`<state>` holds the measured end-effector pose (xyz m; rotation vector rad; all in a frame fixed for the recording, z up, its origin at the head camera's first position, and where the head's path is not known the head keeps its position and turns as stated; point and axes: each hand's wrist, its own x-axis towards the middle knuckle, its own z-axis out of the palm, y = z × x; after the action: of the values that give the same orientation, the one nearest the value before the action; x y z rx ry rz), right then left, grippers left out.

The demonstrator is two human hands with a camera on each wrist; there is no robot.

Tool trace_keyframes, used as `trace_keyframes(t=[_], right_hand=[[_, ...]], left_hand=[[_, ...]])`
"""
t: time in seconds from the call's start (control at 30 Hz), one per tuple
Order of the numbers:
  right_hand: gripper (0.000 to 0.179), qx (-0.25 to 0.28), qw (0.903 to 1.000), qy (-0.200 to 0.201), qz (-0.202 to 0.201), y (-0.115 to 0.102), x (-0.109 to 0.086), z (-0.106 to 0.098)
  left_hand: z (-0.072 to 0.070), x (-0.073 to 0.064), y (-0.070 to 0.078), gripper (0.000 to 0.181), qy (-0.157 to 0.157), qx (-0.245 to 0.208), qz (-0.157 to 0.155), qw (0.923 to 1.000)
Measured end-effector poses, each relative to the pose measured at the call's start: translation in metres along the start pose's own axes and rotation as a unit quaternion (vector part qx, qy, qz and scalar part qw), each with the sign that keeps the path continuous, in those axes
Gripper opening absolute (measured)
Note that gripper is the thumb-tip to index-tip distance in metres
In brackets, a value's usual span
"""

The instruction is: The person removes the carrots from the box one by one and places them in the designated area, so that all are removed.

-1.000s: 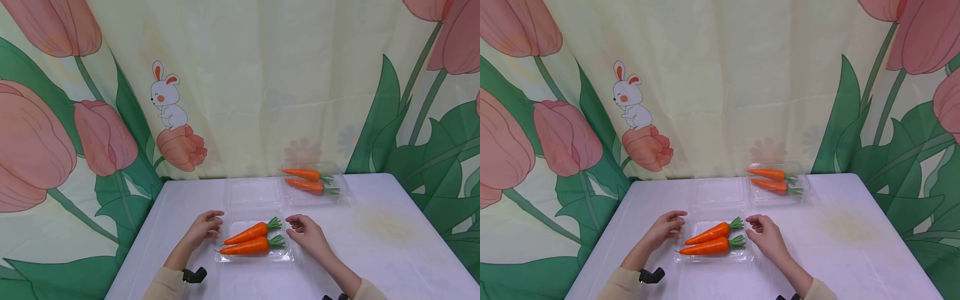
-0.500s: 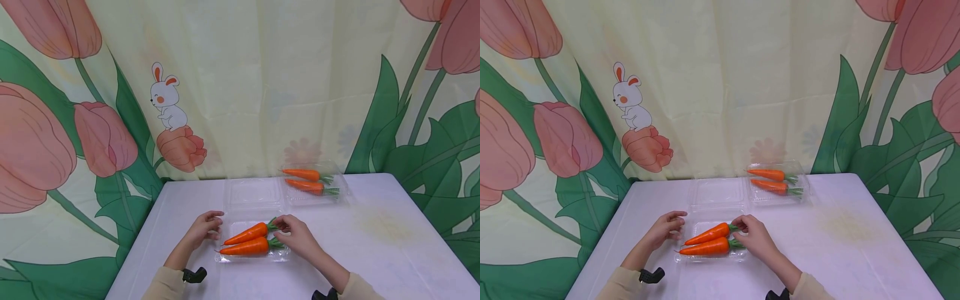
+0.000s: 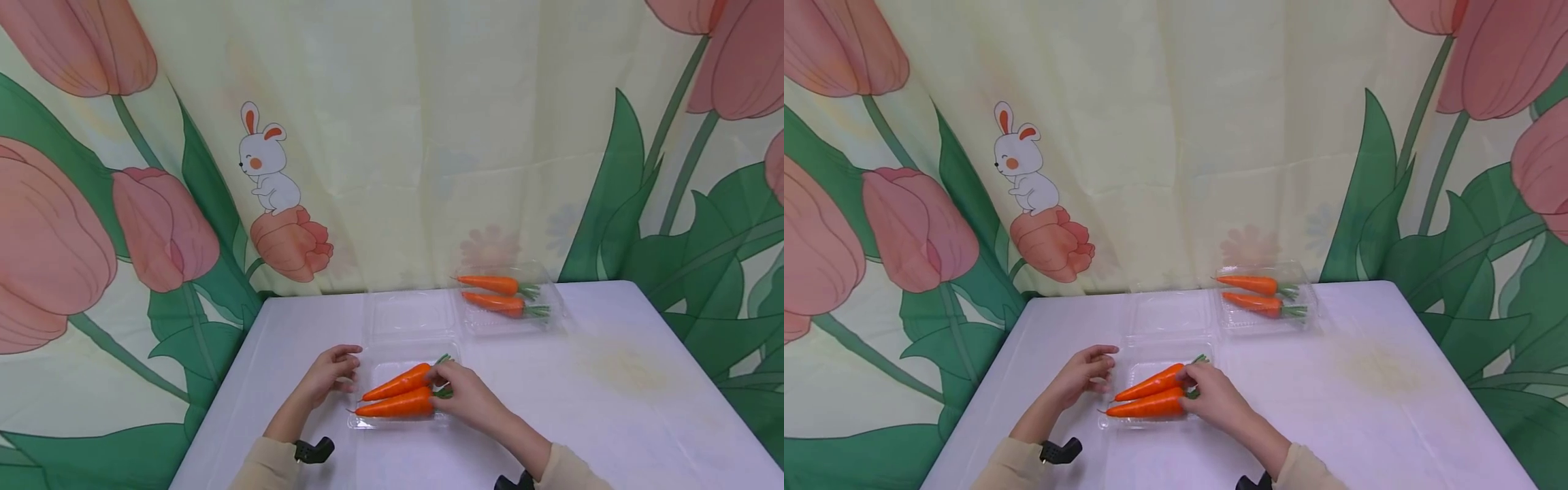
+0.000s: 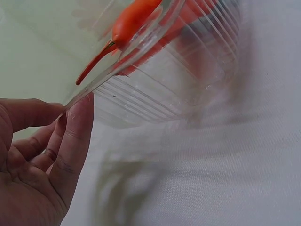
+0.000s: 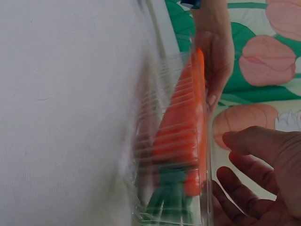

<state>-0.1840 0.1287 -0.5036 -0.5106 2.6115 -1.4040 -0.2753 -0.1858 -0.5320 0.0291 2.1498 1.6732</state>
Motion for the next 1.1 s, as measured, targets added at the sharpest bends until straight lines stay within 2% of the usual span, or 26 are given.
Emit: trace_keyframes(t=[0.13, 0.47, 1.1], right_hand=[[0.029, -0.021, 0.9997, -0.012, -0.005, 0.001, 0.000, 0.005], [0.029, -0.069, 0.9967, -0.040, 0.017, -0.005, 0.000, 0.010], [0.037, -0.105, 0.9938, -0.028, 0.021, -0.002, 0.008, 0.017]], left_hand=[[0.000, -0.001, 0.001, 0.043, 0.005, 0.000, -0.004, 1.0000], [0.001, -0.001, 0.001, 0.043, -0.003, -0.006, -0.003, 1.0000], [0.001, -0.003, 0.000, 0.044, 0.003, -0.002, 0.005, 1.0000]])
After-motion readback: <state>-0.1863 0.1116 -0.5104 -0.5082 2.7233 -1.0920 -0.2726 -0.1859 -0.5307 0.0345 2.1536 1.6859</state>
